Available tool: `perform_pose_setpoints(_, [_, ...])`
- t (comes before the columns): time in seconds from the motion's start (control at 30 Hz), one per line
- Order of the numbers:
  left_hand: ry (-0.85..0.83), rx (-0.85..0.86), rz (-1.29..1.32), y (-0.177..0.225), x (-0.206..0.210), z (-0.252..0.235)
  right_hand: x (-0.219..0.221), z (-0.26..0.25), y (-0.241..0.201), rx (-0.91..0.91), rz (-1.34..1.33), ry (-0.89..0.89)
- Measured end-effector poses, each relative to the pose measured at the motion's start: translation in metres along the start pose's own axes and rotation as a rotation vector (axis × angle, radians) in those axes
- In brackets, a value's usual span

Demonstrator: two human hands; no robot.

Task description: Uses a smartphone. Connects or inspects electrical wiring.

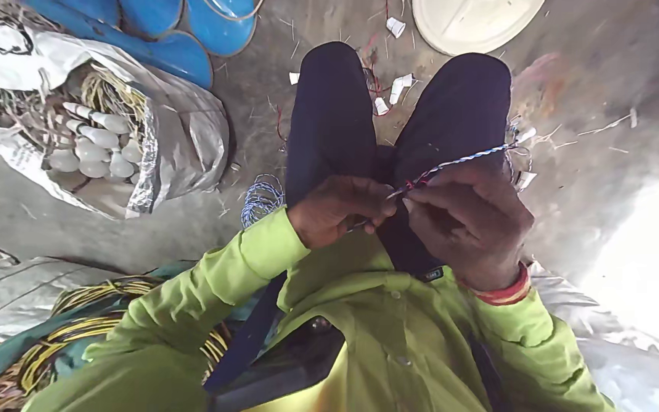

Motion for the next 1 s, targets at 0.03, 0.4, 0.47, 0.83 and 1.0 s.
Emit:
perform_pose_setpoints(0.03, [0.030,0.029,-0.008,0.002,-0.001,0.001,0.000,0.002,0.001,0.032,-0.004,-0.003])
perform_pose_setpoints(0.4, [0.085,0.295,-0.198,0.025,0.005,0.009,-0.002,0.015,0.014,0.276,-0.208,0.015])
perform_pose_setpoints(0.47, [0.095,0.333,-0.265,0.025,0.003,0.012,-0.002,0.015,0.014,0.269,-0.222,0.005])
perform_pose_setpoints(0.83, [0.077,0.410,-0.237,0.026,0.013,0.013,0.003,0.015,0.020,0.282,-0.170,-0.085])
perform_pose_setpoints(1.0, [0.064,0.390,-0.223,0.025,0.013,0.011,0.008,0.011,0.018,0.257,-0.157,-0.145])
Point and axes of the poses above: each hand's wrist, its own z-axis away from the middle knuckle, its own x-axis out of the palm, y = z × x, the point moved 10 cm from there along -z, towards the middle knuckle, and after that the axes turned 14 degrees about y, right-handed, at the moved point
